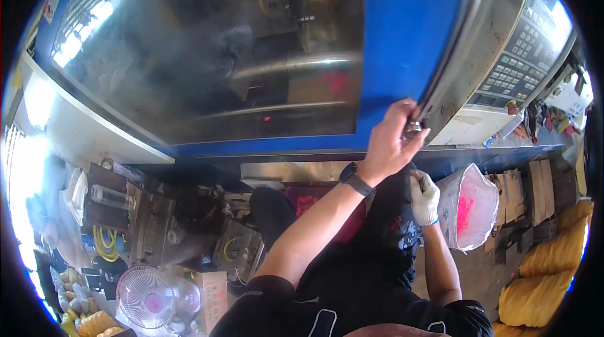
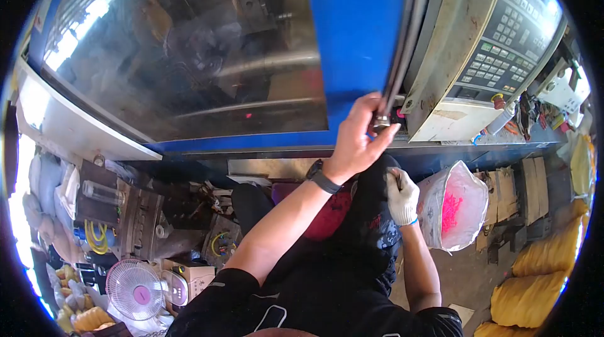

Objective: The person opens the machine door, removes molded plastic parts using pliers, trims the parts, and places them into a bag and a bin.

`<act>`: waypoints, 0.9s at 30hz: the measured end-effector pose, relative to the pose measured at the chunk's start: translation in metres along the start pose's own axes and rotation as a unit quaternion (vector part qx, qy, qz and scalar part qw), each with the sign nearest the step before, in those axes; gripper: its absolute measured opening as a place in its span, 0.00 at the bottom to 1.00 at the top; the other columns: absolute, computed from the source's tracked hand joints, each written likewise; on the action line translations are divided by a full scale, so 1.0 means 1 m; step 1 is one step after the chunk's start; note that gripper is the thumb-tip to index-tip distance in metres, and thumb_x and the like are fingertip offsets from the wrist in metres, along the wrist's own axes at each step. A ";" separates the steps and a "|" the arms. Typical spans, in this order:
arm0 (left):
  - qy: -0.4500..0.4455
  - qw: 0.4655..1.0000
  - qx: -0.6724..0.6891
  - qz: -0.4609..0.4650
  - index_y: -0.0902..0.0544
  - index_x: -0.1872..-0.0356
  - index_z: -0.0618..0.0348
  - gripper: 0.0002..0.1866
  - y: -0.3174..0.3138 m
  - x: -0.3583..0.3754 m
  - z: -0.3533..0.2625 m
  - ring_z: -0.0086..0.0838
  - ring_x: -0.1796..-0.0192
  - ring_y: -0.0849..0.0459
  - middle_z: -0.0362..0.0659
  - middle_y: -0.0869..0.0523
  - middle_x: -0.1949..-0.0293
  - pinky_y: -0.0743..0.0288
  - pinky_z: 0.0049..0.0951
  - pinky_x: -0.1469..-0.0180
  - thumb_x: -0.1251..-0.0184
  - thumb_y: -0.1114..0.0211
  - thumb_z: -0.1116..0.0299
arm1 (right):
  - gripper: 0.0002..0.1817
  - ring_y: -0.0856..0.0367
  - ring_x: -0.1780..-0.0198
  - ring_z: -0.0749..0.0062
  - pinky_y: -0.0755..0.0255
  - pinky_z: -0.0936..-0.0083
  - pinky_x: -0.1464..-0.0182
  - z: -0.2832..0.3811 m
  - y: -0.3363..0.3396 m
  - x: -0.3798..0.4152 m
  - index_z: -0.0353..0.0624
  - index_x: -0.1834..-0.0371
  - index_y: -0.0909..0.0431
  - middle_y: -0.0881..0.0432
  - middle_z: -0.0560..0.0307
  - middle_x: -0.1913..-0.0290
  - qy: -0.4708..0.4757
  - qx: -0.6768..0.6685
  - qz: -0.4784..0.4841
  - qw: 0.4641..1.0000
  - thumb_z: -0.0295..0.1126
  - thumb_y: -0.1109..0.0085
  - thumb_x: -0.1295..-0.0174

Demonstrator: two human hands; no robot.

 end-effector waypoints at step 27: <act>-0.099 0.994 -0.011 0.049 0.23 0.40 0.68 0.23 -0.108 -0.020 0.019 0.60 0.39 0.19 0.61 0.19 0.41 0.19 0.48 0.42 0.31 0.30 0.65 | 0.10 0.09 0.58 0.59 0.18 0.68 0.53 -0.057 0.000 0.015 0.38 0.52 0.14 0.10 0.46 0.59 -0.036 0.027 -0.079 0.996 0.30 0.31 0.32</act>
Point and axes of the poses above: each hand's wrist, its own x-axis away from the middle knuckle, its own y-axis out of the back of the hand, z = x × y, the point moved 2 cm from there along -x, towards the middle knuckle
